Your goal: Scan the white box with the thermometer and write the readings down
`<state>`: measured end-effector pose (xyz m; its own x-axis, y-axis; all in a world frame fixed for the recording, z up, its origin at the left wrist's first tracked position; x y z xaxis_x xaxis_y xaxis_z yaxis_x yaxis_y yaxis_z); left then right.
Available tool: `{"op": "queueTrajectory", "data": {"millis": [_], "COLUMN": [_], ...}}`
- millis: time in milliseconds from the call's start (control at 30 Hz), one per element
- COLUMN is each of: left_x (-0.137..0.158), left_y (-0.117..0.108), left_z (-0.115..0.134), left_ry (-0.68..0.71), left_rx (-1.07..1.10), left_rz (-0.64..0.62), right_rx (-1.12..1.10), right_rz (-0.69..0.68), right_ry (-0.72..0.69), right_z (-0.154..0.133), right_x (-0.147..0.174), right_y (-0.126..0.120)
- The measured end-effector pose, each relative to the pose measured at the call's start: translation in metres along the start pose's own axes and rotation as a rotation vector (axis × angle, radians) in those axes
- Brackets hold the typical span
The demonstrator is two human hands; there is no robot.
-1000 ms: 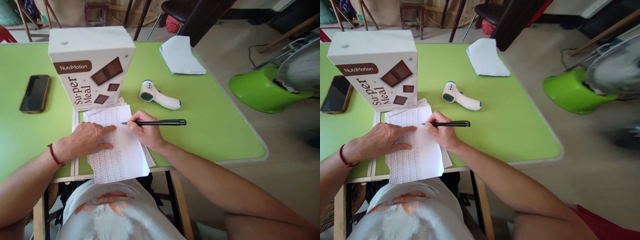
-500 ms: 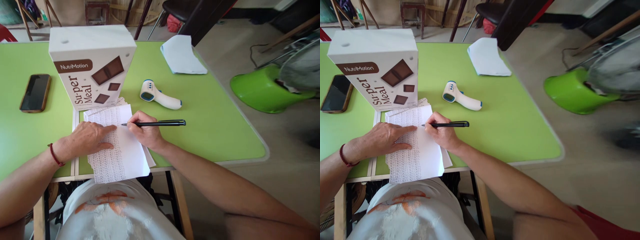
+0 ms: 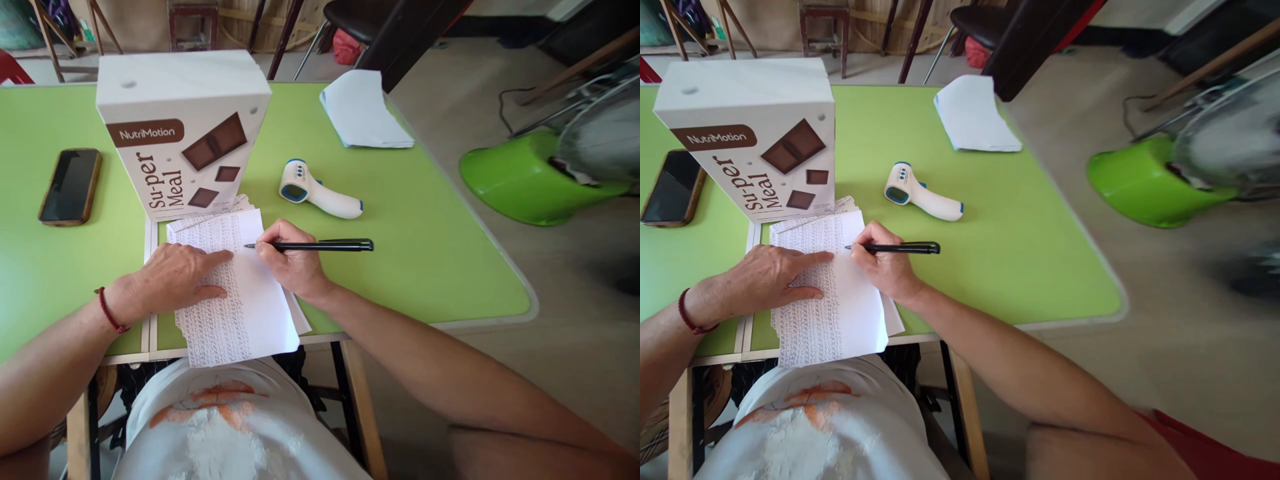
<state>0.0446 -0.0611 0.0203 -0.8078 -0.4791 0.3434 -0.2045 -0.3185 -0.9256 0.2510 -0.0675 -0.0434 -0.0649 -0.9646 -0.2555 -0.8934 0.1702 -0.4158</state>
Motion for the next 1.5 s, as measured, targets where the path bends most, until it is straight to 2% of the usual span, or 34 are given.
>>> {"op": "queueTrajectory", "data": {"millis": [400, 600, 1133, 1233, 1400, 1467, 1500], "left_x": [-0.0010, -0.0009, -0.0008, -0.0005, -0.0007, 0.0001, 0.0013], "left_y": [-0.0023, -0.0011, -0.0020, -0.0018, 0.0011, 0.0020, 0.0015], "left_z": [0.0004, -0.0013, -0.0010, -0.0016, -0.0028, -0.0035, -0.0043], "left_ry": [-0.004, -0.007, 0.005, 0.013, 0.025, 0.050, 0.052], "left_rx": [0.007, 0.015, 0.019, 0.012, 0.005, 0.025, 0.052], "left_rz": [-0.006, 0.015, 0.024, 0.030, 0.056, 0.139, 0.235], "right_rx": [-0.021, -0.009, 0.005, 0.016, 0.065, 0.101, 0.121], "right_rz": [-0.064, -0.031, -0.093, -0.044, 0.147, 0.165, 0.162], "right_ry": [-0.006, 0.023, -0.018, -0.014, -0.034, -0.085, -0.129], "right_z": [-0.0018, 0.0006, -0.0023, -0.0003, 0.0007, -0.0005, -0.0012], "right_x": [-0.0010, -0.0001, -0.0014, -0.0004, 0.0013, 0.0002, -0.0009], "right_y": [-0.0012, -0.0020, -0.0027, -0.0021, -0.0040, -0.0066, -0.0084]}}
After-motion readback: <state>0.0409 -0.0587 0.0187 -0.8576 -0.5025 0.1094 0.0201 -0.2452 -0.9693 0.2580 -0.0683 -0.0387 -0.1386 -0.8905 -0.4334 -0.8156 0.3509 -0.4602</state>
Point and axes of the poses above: each hand's wrist, its own x-axis away from the middle knuckle, its own y-axis out of the palm, z = x × y, the point moved 1 cm from there along -x, towards the middle knuckle, and after that the axes turned 10 degrees about y, right-handed, at the moved point
